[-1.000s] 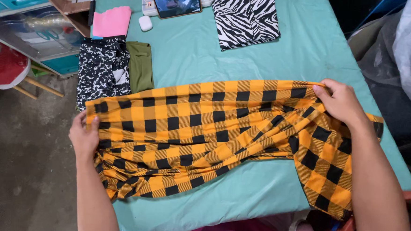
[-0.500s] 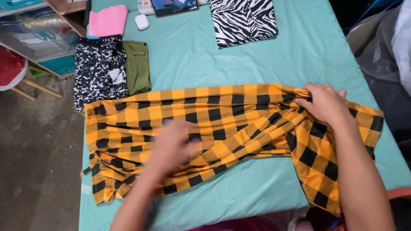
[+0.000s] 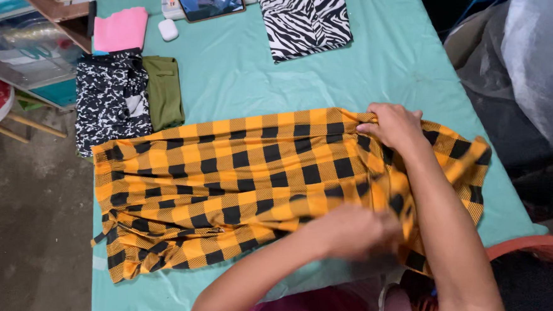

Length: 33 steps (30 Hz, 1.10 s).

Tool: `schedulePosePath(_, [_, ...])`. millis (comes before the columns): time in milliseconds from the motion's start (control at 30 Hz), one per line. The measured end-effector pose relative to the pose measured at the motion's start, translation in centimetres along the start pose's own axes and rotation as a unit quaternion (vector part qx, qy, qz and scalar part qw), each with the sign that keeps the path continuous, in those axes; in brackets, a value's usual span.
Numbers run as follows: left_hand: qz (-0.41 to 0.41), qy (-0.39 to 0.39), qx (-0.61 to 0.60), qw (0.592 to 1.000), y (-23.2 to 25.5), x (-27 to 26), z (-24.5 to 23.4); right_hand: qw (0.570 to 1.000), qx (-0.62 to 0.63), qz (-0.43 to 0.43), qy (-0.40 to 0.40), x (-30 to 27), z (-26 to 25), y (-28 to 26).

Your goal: The person folds a yellow and black checkered garment on a teal table. They smooth the fabric, fold it in half lengthwise, then fold it into a compact rectangle.

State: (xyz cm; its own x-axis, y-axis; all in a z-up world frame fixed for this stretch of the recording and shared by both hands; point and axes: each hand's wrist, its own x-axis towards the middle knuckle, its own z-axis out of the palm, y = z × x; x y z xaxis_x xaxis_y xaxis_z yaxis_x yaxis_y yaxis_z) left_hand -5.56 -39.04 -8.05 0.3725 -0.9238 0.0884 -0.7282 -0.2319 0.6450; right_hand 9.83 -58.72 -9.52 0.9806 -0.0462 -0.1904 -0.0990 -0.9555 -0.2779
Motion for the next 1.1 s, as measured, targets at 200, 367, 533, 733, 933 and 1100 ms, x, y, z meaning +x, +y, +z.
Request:
schedulePosePath(200, [0.185,-0.305,-0.228,0.906,3.4,-1.9,0.1,1.000,0.010,0.005,0.029,-0.8,0.0,-0.8])
schedulePosePath(367, [0.027,0.008,-0.108,0.994,-6.2,-3.5,-7.2,0.995,-0.026,-0.051,0.087,-3.2,-0.5,2.8])
schedulePosePath(533, [-0.310,0.179,0.255,0.898,-16.4,-7.7,-15.2,0.995,-0.073,0.022,0.057,-6.3,-3.9,11.1])
schedulePosePath(733, [-0.441,0.174,0.225,0.851,-22.0,-12.6,-16.8,0.975,0.052,-0.012,0.217,-7.3,-6.9,15.0])
schedulePosePath(933, [-0.257,0.434,0.237,0.830,-23.5,-13.8,-17.2,0.930,0.064,-0.098,0.348,-5.4,-6.9,14.3])
schedulePosePath(1100, [-0.353,0.449,0.105,0.814,-23.8,-13.2,-17.4,0.881,0.063,-0.094,0.460,-3.0,-5.3,14.2])
